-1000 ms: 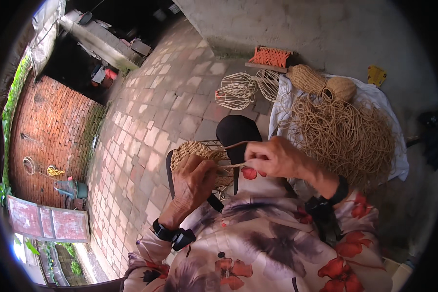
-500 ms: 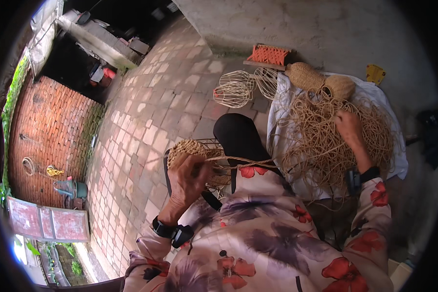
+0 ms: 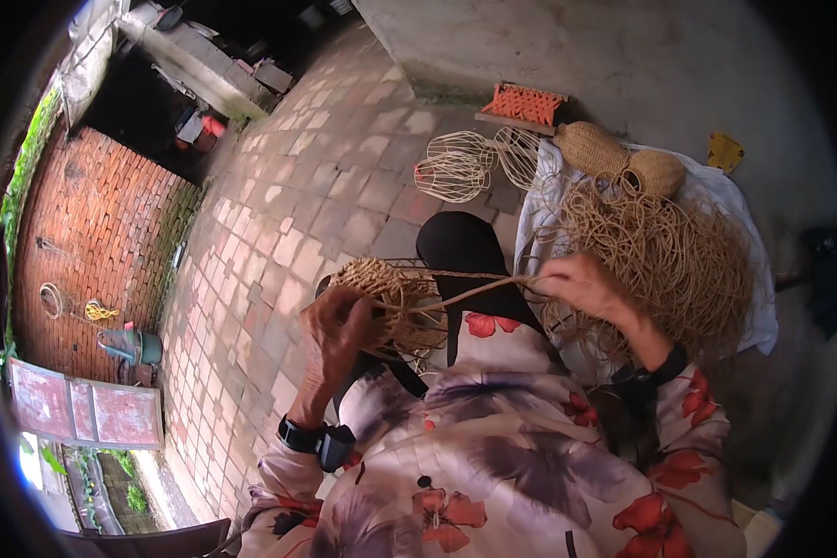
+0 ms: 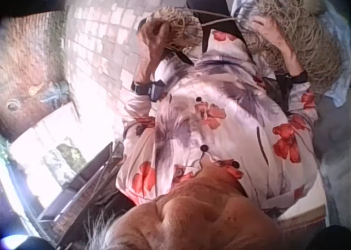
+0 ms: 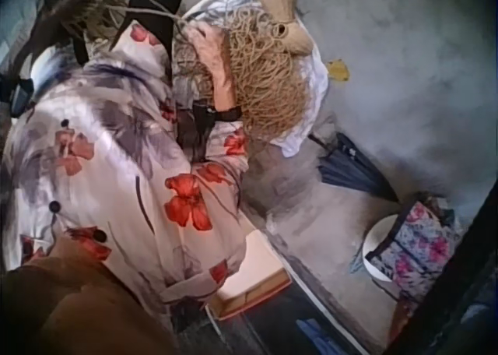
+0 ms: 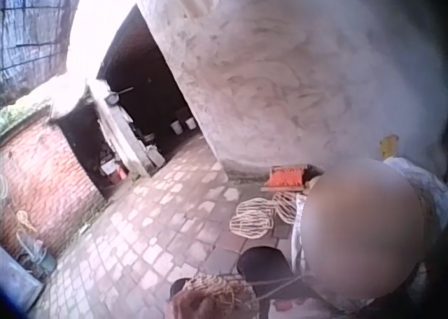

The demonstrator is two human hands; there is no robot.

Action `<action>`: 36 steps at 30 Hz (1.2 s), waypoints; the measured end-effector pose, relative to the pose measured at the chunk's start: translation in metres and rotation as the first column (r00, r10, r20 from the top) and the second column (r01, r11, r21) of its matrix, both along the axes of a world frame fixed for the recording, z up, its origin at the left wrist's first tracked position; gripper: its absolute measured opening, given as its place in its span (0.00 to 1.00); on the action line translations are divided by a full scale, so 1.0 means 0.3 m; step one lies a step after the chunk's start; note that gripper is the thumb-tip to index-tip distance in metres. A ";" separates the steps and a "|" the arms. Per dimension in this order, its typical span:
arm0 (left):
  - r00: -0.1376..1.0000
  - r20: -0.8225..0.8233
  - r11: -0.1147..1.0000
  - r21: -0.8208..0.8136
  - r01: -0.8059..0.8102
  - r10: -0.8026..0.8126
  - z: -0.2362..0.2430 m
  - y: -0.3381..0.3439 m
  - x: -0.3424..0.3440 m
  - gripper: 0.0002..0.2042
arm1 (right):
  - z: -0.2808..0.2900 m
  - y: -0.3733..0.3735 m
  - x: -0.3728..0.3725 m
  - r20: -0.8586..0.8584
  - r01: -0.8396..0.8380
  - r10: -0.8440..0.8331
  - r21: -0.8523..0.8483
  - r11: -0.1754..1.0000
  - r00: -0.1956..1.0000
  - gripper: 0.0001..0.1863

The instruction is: Weaving a circular base of a basket using straw rope material.

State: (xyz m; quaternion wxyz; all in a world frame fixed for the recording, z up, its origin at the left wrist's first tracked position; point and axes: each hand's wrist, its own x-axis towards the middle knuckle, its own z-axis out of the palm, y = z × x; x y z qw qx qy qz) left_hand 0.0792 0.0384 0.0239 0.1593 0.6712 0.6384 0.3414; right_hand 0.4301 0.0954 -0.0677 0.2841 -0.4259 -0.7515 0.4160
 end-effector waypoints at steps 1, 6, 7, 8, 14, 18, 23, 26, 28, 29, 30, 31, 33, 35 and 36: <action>1.000 0.007 1.000 0.001 0.002 -0.002 0.002 0.003 -0.003 0.10 | -0.086 0.024 0.137 0.060 0.162 -0.171 0.125 0.979 0.984 0.10; 0.999 0.026 0.997 0.077 0.016 -0.018 0.073 0.030 0.016 0.07 | -0.165 0.044 0.419 0.698 0.302 -0.483 0.377 0.876 0.529 0.08; 1.000 0.026 0.997 0.077 0.015 -0.017 0.098 0.034 0.024 0.07 | -0.064 0.021 0.323 0.453 0.327 -0.537 0.463 0.824 0.711 0.10; 0.997 0.013 0.991 0.118 0.070 -0.072 0.131 0.044 0.043 0.05 | 0.017 0.018 0.227 0.299 0.343 -0.464 0.379 0.860 0.834 0.11; 0.939 -0.113 0.910 0.234 0.343 -0.325 0.304 0.039 0.138 0.04 | 0.496 0.008 -0.264 -0.246 0.231 -0.039 0.829 0.510 0.969 0.22; 0.927 -0.020 0.896 0.253 0.366 -0.373 0.389 0.008 0.174 0.05 | 0.499 -0.048 -0.452 -0.714 -0.199 0.307 0.233 0.952 0.629 0.20; 0.867 0.480 0.981 -0.058 0.185 -0.135 0.277 0.026 0.127 0.09 | 0.364 -0.081 -0.445 -0.626 0.041 0.084 0.183 0.982 0.776 0.10; 0.910 0.407 0.965 -0.201 0.168 -0.074 0.149 0.038 0.059 0.10 | 0.335 -0.078 -0.439 -0.522 0.139 -0.032 0.167 0.976 0.853 0.05; 0.953 0.264 0.968 -0.156 0.196 -0.150 0.086 0.034 0.032 0.10 | 0.317 -0.073 -0.436 -0.307 0.100 -0.099 -0.015 0.995 0.946 0.08; 0.982 0.084 0.979 -0.102 0.174 -0.166 0.072 0.026 0.032 0.11 | 0.303 -0.068 -0.441 -0.301 0.099 -0.098 -0.014 0.995 0.949 0.08; 0.981 -0.100 0.986 -0.043 0.161 -0.164 0.062 0.017 0.034 0.12 | 0.284 -0.062 -0.449 -0.270 0.107 -0.099 0.013 0.994 0.958 0.07; 0.949 -0.248 0.978 -0.114 0.173 -0.196 0.061 0.008 0.036 0.19 | 0.275 -0.057 -0.457 -0.240 0.112 -0.099 0.040 0.993 0.966 0.07; 0.902 -0.343 0.959 0.004 0.282 -0.264 0.028 0.010 0.036 0.22 | 0.280 -0.051 -0.474 -0.178 0.131 -0.114 0.085 0.988 0.978 0.07; 0.831 -0.447 0.911 0.080 0.404 -0.330 0.021 0.009 0.048 0.28 | 0.282 -0.041 -0.497 -0.118 0.144 -0.129 0.130 0.981 0.985 0.08; 0.833 -0.445 0.912 0.082 0.402 -0.327 0.017 0.013 0.053 0.28 | 0.283 -0.035 -0.508 -0.049 0.155 -0.149 0.189 0.970 0.988 0.07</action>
